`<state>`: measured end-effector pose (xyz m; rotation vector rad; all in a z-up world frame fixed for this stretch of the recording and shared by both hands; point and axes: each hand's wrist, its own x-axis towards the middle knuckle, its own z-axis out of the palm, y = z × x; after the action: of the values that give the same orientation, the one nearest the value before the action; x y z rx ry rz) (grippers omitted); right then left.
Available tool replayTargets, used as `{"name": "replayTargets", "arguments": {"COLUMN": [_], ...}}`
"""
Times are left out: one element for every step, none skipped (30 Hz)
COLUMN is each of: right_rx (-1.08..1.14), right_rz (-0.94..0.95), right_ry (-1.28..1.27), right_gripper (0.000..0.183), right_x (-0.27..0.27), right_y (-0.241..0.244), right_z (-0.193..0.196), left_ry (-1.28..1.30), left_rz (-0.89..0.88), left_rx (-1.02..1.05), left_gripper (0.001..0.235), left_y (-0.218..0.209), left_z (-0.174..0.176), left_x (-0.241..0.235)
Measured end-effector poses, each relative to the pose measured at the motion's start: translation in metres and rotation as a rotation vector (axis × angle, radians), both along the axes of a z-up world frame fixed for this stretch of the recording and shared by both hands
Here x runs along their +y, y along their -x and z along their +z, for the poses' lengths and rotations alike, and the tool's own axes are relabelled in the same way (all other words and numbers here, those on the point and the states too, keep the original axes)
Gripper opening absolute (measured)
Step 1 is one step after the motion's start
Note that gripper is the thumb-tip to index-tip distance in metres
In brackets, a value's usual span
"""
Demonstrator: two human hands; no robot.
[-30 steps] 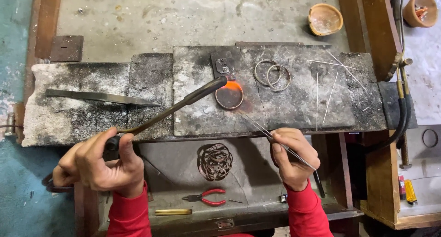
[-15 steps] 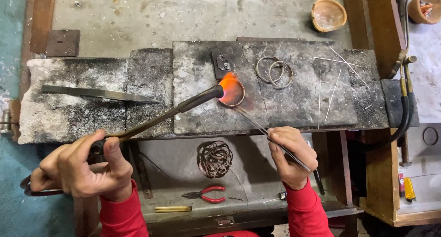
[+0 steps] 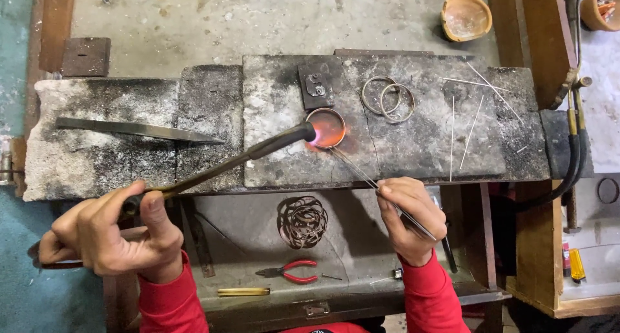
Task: The person uses a handheld torch to heat a metal ring held with tweezers on a workbench. The ring is repeatedly heated until it glows orange, then briefly set down before being reheated. The process is repeated several times on the same ring.
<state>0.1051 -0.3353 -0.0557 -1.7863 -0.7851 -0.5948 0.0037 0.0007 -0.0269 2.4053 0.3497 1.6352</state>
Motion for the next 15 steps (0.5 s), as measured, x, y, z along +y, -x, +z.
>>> {"name": "replayTargets", "arguments": {"right_rx": [0.003, -0.002, -0.011, -0.012, 0.000, 0.012, 0.013, 0.006, 0.000, 0.002, 0.001, -0.001, 0.000, -0.002, -0.001], "right_rz": [-0.003, 0.006, 0.018, 0.018, 0.015, 0.012, 0.012, 0.017, 0.021, 0.019, 0.017, 0.015, 0.016, 0.011, 0.004], "right_ry": [0.001, -0.006, -0.015, -0.016, -0.018, -0.021, -0.020, -0.015, -0.010, -0.008, -0.003, 0.003, 0.003, 0.002, 0.004], "right_gripper": [0.009, 0.008, 0.008, 0.008, 0.008, 0.008, 0.008, 0.008, 0.009, 0.009, 0.009, 0.010, 0.010, 0.009, 0.009], "right_x": [-0.0004, -0.0007, -0.0002, -0.0006, -0.0007, -0.0008, 0.0000, 0.0007, 0.0010, -0.0005, -0.0006, -0.0007, 0.0002, 0.0009, 0.0010], "right_y": [0.0001, 0.0003, -0.0012, -0.0006, 0.0000, 0.0006, 0.0001, -0.0006, -0.0008, 0.0005, -0.0002, -0.0008, -0.0008, -0.0009, 0.0000], "right_z": [-0.0005, -0.0008, -0.0009, -0.0010, -0.0012, -0.0016, -0.0006, 0.0002, 0.0014, 0.0009, 0.0003, -0.0003, 0.0004, 0.0008, 0.0012], "left_ry": [0.001, -0.033, -0.069, -0.069, -0.047, -0.025, -0.024, -0.016, -0.007, -0.006, 0.017, 0.040, 0.040, 0.008, -0.022], "left_rz": [-0.003, 0.043, 0.092, 0.092, 0.074, 0.056, 0.056, 0.071, 0.084, 0.083, 0.035, -0.013, -0.011, 0.024, 0.057], "left_rx": [0.003, -0.004, -0.015, -0.015, -0.019, -0.023, -0.023, -0.005, 0.014, 0.016, 0.009, 0.002, 0.002, -0.021, -0.042], "left_gripper": [0.036, 0.038, 0.040, 0.040, 0.039, 0.038, 0.038, 0.040, 0.042, 0.042, 0.039, 0.037, 0.037, 0.038, 0.040], "left_y": [-0.0003, -0.0004, -0.0011, -0.0018, -0.0017, -0.0017, -0.0013, -0.0011, -0.0011, 0.0001, 0.0007, 0.0013, -0.0010, -0.0035, -0.0058], "left_z": [0.0000, 0.0001, 0.0006, 0.0004, 0.0001, -0.0003, 0.0005, 0.0011, 0.0020, 0.0001, -0.0013, -0.0027, -0.0007, 0.0010, 0.0025], "left_x": [0.0009, 0.0018, 0.0032, 0.0028, 0.0023, 0.0018, 0.0005, -0.0009, -0.0024, -0.0017, -0.0001, 0.0016, 0.0013, 0.0009, 0.0001]}}
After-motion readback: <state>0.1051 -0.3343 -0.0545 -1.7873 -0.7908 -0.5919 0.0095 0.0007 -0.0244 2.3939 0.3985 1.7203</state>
